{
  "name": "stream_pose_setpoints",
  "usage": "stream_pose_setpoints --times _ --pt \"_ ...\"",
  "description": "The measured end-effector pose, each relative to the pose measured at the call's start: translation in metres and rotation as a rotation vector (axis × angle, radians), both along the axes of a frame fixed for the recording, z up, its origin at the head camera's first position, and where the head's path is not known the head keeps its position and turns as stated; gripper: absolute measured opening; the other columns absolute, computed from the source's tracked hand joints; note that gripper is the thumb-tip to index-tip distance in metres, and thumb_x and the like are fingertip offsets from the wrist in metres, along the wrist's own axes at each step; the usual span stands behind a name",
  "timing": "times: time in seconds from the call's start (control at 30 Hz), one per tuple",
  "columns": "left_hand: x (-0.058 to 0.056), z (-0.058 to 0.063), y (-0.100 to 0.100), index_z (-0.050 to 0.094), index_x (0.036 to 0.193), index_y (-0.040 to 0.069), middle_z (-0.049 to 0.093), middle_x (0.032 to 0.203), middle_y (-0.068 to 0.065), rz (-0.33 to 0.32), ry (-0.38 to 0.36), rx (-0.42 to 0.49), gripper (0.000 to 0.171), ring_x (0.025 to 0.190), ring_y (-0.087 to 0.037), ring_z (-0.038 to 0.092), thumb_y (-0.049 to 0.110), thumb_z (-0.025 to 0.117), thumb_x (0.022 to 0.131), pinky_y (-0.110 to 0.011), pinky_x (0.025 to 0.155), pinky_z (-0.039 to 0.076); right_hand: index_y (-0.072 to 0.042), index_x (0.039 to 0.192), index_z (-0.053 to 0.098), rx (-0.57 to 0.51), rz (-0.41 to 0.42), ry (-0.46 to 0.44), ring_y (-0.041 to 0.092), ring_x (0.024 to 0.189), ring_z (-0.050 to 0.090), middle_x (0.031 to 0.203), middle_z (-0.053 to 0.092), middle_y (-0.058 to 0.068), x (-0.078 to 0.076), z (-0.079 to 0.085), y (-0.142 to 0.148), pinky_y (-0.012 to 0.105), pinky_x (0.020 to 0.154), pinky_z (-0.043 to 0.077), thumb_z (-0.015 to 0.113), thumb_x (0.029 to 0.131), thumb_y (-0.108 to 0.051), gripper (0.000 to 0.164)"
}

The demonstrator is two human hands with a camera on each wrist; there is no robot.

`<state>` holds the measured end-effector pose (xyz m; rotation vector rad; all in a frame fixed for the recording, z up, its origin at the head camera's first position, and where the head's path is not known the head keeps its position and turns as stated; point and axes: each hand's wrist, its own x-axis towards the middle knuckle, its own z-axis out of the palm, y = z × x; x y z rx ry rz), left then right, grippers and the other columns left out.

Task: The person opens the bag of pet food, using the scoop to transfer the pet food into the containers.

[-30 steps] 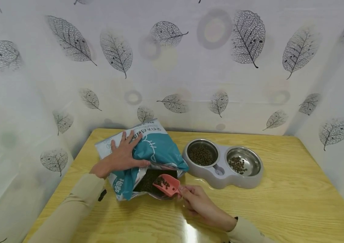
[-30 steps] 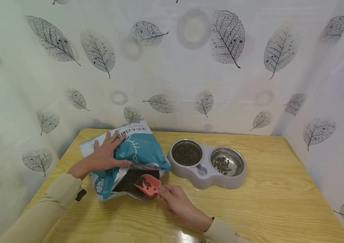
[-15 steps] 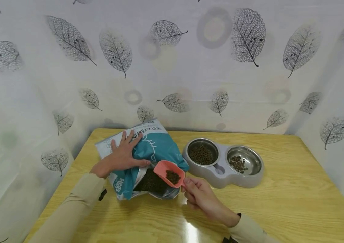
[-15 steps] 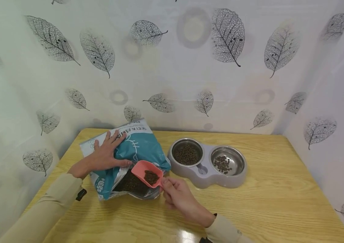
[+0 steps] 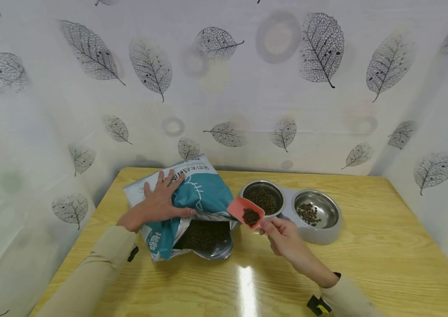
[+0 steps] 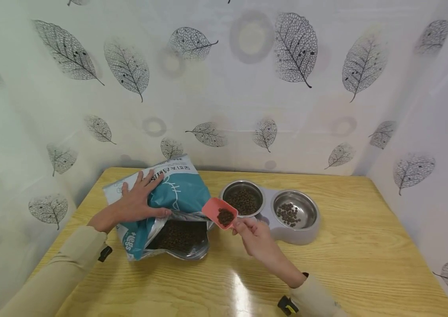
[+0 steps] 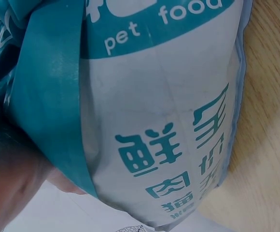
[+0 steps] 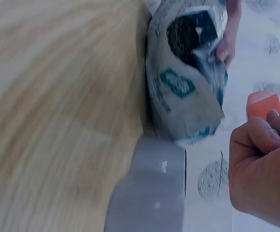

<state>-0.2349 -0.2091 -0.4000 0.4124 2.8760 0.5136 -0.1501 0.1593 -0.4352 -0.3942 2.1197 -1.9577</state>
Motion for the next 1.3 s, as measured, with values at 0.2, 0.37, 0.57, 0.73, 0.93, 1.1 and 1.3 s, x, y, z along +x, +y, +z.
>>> stream_pose_setpoints --times 0.2,0.37,0.57,0.73,0.93,1.1,1.3 --pt "0.001 0.0 0.0 0.011 0.167 0.018 -0.002 0.173 -0.022 0.0 0.004 0.009 0.119 0.156 -0.052 -0.011 0.075 0.069 0.08 -0.085 0.111 -0.005 0.013 0.101 0.063 0.181 -0.154 0.082 -0.001 0.043 0.028 0.05 0.034 -0.01 -0.007 0.005 0.032 0.022 0.038 0.025 0.048 0.11 -0.023 0.039" --pt "0.001 -0.002 0.0 0.011 0.167 0.018 -0.002 0.173 -0.021 0.001 0.004 0.011 0.118 0.157 -0.051 -0.011 0.074 0.07 0.081 -0.084 0.112 -0.005 0.003 0.102 0.071 0.437 -0.32 0.105 0.003 0.046 0.03 0.052 0.036 -0.011 -0.012 0.011 0.062 0.024 0.042 0.03 0.052 0.108 -0.036 0.044" --pt "0.001 -0.001 0.0 0.011 0.167 0.017 -0.001 0.173 -0.022 0.006 0.002 0.005 0.119 0.156 -0.052 -0.01 0.074 0.07 0.08 -0.085 0.111 -0.004 0.001 0.111 0.072 0.646 -0.427 0.084 0.008 0.059 0.039 0.065 0.052 0.001 -0.014 0.015 0.098 0.026 0.051 0.033 0.046 0.108 -0.047 0.055" --pt "0.001 0.0 0.0 0.011 0.167 0.017 -0.001 0.173 -0.022 0.006 0.001 0.0 0.119 0.156 -0.052 -0.01 0.074 0.07 0.081 -0.085 0.111 -0.004 0.0 0.111 0.073 0.789 -0.485 0.129 0.013 0.067 0.046 0.084 0.067 0.016 -0.012 0.01 0.122 0.027 0.058 0.035 0.043 0.11 -0.044 0.053" --pt "0.001 0.001 0.0 0.011 0.167 0.017 -0.001 0.173 -0.022 0.003 -0.003 -0.001 0.119 0.156 -0.052 -0.009 0.074 0.07 0.081 -0.085 0.111 -0.004 0.005 0.114 0.072 0.895 -0.489 0.219 0.027 0.074 0.056 0.087 0.07 0.022 -0.011 0.002 0.138 0.032 0.061 0.037 0.046 0.109 -0.036 0.049" --pt "0.001 0.002 0.0 0.011 0.167 0.017 -0.001 0.173 -0.021 0.004 0.005 0.001 0.119 0.156 -0.051 -0.01 0.073 0.07 0.081 -0.085 0.112 -0.004 0.009 0.114 0.07 0.934 -0.484 0.313 0.016 0.056 0.043 0.063 0.06 0.012 -0.01 -0.005 0.143 0.029 0.055 0.032 0.05 0.109 -0.032 0.047" --pt "0.0 0.001 0.0 0.011 0.167 0.017 -0.002 0.173 -0.021 0.003 -0.001 0.008 0.119 0.156 -0.051 -0.011 0.073 0.07 0.081 -0.085 0.111 -0.005 0.006 0.098 0.073 0.959 -0.518 0.536 0.003 0.049 0.021 0.053 0.033 -0.007 -0.01 -0.015 0.145 0.023 0.047 0.02 0.062 0.103 -0.019 0.028"
